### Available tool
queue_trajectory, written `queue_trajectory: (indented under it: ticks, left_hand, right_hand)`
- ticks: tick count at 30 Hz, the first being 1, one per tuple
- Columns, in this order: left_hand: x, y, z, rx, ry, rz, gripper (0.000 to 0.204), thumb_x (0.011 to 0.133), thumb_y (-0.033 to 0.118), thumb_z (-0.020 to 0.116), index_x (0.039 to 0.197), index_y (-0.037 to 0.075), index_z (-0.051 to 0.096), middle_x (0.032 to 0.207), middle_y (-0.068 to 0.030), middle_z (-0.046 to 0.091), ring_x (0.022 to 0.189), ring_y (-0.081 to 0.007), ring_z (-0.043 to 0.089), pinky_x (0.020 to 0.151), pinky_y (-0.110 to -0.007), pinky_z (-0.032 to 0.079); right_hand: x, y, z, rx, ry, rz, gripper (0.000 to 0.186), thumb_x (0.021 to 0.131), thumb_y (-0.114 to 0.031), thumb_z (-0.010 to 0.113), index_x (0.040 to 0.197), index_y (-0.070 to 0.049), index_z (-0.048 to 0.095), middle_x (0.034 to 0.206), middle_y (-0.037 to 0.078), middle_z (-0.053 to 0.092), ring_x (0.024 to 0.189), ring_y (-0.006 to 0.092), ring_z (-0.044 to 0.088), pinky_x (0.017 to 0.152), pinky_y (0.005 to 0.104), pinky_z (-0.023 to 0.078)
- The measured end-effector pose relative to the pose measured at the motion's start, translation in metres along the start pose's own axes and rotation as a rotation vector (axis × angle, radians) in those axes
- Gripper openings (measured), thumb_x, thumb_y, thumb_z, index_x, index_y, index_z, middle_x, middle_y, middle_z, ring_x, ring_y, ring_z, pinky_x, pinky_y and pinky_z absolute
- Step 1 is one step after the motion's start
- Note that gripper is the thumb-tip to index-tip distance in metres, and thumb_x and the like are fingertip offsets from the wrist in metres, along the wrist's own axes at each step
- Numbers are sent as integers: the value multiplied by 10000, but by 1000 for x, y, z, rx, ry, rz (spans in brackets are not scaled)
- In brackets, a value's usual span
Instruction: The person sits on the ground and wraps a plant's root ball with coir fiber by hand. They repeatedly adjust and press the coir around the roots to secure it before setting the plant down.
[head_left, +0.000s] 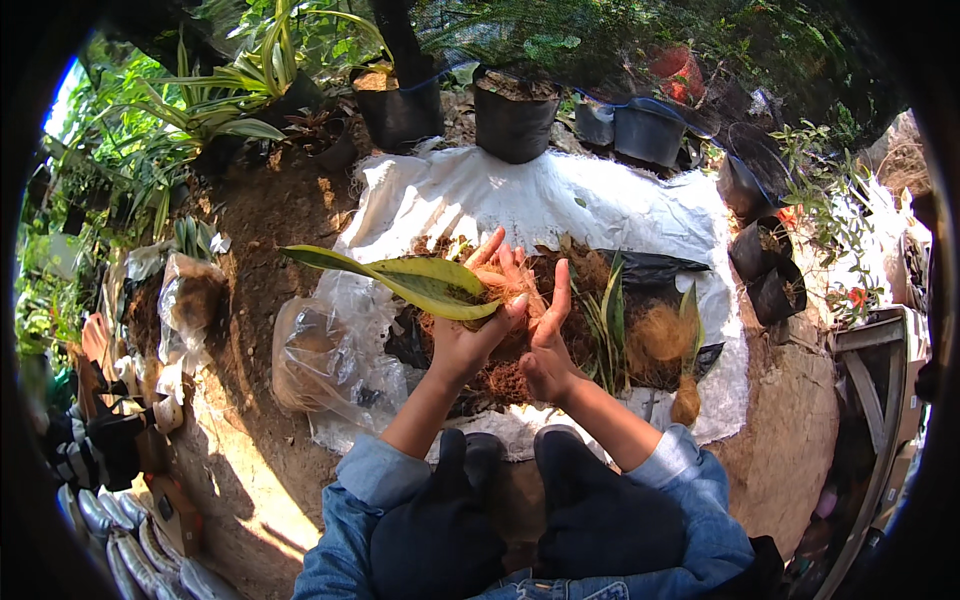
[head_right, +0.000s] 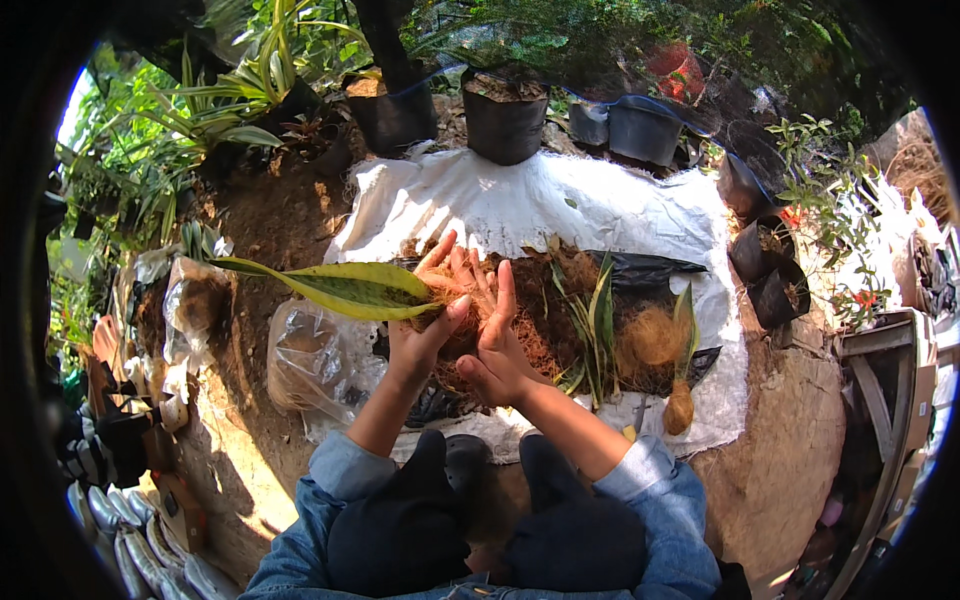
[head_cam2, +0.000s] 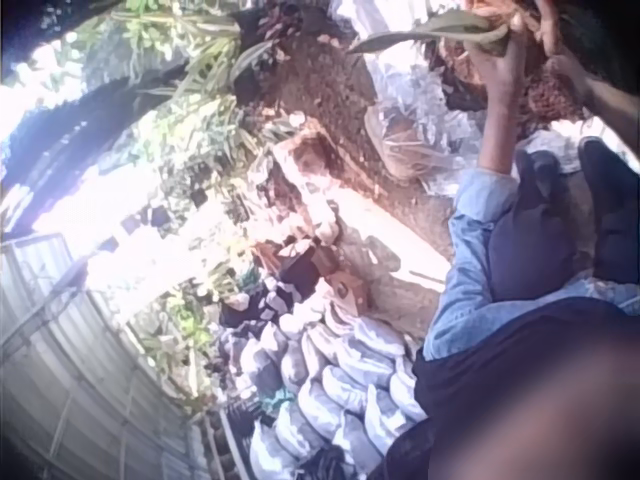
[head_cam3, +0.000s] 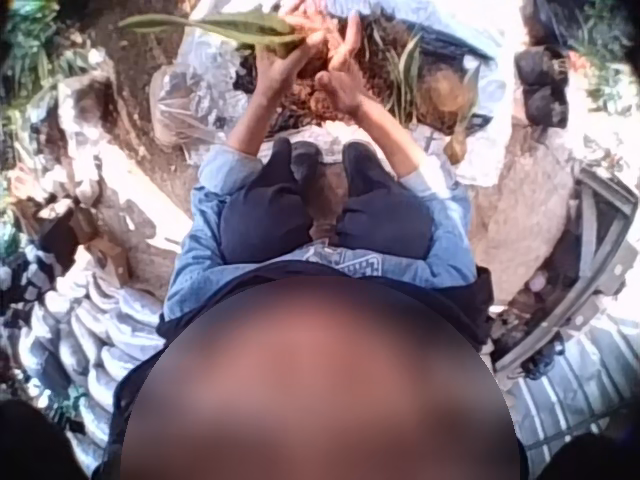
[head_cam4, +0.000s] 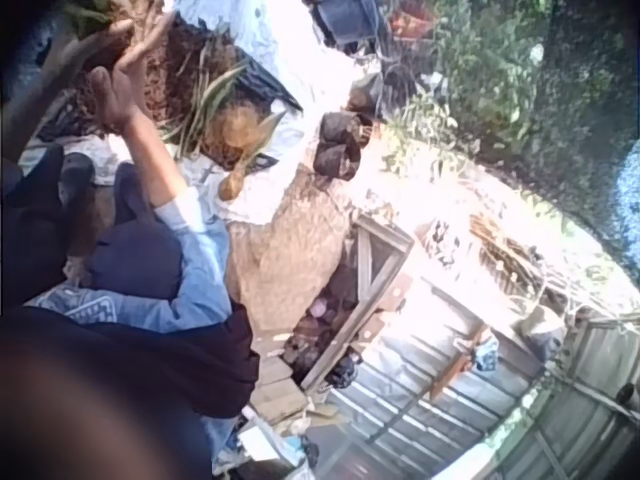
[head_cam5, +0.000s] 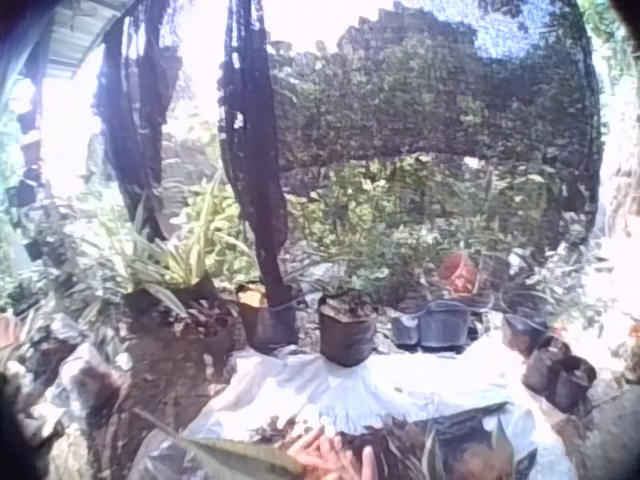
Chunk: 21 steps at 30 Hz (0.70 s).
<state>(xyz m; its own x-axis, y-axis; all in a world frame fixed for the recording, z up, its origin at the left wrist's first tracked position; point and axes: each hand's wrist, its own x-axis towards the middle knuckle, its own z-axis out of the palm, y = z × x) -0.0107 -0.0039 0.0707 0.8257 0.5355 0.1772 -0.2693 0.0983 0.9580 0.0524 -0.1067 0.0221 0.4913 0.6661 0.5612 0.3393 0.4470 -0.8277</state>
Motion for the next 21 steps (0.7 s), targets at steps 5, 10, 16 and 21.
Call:
queue_trajectory:
  ticks: [5, 10, 16, 21]
  left_hand:
    - [-3, -8, -2, -30, 39, -23, 469, 824, 19, 672, 1263, -60, 527, 1268, -124, 580, 1061, -140, 566, 933, -282, 431]
    - [-9, -25, -3, 43, 187, -50, 255, 830, 48, 700, 1062, -28, 627, 966, -50, 660, 835, -92, 603, 736, -245, 481]
    - [-9, -35, -4, -14, 283, 73, 200, 828, 38, 714, 1000, -11, 627, 913, -7, 638, 792, -53, 575, 692, -197, 453]
    - [-3, -24, -21, -42, 278, 142, 165, 872, 48, 661, 1022, -8, 620, 840, 14, 606, 712, -38, 533, 640, -181, 426]
  right_hand:
    - [1, -3, -5, -252, -76, -2, 1087, 888, -704, 341, 1412, -6, -306, 1549, 301, 11, 1437, 436, -105, 1099, 548, -141]
    - [2, -8, -3, -393, -69, 109, 1055, 868, -758, 259, 1454, -44, -251, 1561, 269, -37, 1430, 420, -167, 1071, 560, -193]
    - [-24, 19, -52, 155, 195, 350, 888, 920, -646, 399, 1518, -89, 51, 1569, 185, 134, 1437, 335, 189, 1141, 494, 163]
    - [-108, 77, -166, -1250, 118, 963, 768, 794, -391, 740, 1447, -278, 352, 1539, 162, 209, 1419, 355, 213, 1108, 576, 213]
